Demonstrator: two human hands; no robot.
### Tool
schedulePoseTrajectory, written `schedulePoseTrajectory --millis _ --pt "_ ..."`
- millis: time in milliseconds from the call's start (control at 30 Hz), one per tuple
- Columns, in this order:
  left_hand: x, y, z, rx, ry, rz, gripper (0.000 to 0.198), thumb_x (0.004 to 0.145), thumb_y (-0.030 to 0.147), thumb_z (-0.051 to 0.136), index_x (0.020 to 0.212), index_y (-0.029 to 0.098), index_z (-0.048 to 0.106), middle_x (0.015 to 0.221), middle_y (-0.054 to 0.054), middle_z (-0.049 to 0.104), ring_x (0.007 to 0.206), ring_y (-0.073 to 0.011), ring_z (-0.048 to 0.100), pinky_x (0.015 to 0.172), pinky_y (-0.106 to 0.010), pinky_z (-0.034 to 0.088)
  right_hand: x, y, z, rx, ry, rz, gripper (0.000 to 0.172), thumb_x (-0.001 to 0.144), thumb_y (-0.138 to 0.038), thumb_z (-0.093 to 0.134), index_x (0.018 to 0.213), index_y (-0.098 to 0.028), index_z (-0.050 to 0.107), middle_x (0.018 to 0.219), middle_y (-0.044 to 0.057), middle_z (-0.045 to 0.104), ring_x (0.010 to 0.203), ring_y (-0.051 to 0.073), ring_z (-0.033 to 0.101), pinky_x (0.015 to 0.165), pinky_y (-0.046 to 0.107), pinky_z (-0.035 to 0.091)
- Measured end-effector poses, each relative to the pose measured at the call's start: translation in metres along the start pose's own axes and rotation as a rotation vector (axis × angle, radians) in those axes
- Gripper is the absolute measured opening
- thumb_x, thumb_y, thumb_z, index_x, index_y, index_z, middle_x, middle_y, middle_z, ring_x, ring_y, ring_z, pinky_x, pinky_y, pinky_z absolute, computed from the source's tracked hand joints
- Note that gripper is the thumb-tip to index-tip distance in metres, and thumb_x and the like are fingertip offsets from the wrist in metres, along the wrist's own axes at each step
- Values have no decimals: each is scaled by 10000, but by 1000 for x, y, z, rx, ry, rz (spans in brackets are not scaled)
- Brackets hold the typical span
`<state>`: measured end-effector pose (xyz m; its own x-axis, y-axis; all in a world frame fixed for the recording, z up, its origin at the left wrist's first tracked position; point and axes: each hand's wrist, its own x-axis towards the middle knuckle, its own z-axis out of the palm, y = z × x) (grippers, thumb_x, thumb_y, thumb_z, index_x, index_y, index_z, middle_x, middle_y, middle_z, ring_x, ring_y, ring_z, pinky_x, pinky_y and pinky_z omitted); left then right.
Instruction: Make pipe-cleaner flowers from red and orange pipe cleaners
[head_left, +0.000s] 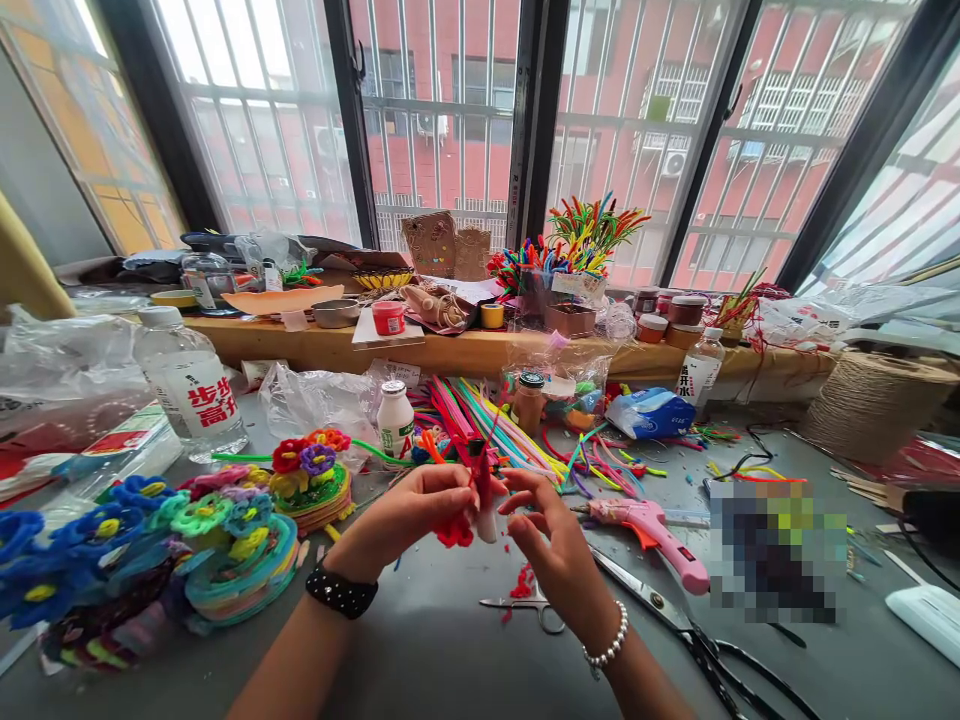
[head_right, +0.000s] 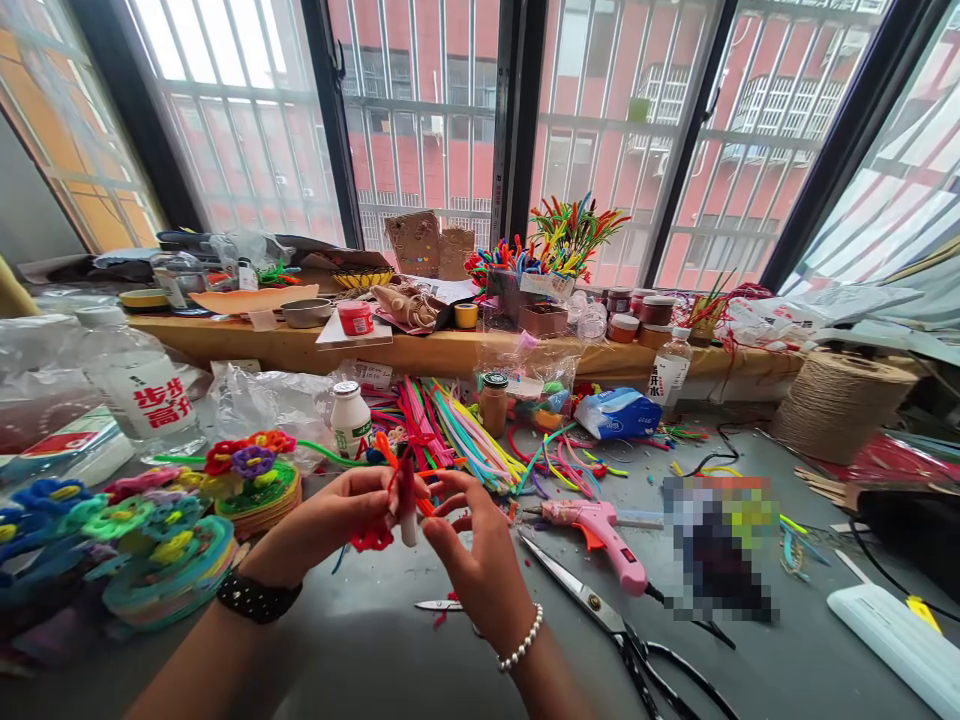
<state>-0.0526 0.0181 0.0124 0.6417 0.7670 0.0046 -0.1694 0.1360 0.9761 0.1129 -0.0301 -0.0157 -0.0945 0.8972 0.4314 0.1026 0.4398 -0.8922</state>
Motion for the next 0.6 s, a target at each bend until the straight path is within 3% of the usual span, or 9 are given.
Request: schedulePoseTrajectory --millis 100,200,367,600 --pt "4 -6 2 23 -65 -53 202 642 306 624 611 125 541 601 -13 560 494 -81 487 471 -190 378 -1 -1 2 -86 -95 -2 246 768 -356 479 929 -180 540 791 36 589 662 136 537 554 226 417" --pt "3 -7 1 36 -67 -43 184 667 292 602 623 130 528 593 -9 547 516 -86 485 487 -192 373 -1 0 1 -165 -92 33 249 794 -372 431 787 -166 573 652 9 585 533 106 503 496 207 377" --pt "1 -4 -2 40 -41 -8 161 691 279 578 651 128 540 594 -8 538 513 -82 474 498 -196 367 -2 0 2 -191 -139 37 231 750 -368 503 856 -171 563 699 11 593 531 109 505 483 204 368" --pt "3 -3 1 20 6 5 164 678 269 592 626 119 551 787 -51 602 517 -70 468 509 -201 369 -2 5 5 -269 -142 61 136 746 -297 519 800 -180 564 559 -23 534 474 109 468 466 210 347"
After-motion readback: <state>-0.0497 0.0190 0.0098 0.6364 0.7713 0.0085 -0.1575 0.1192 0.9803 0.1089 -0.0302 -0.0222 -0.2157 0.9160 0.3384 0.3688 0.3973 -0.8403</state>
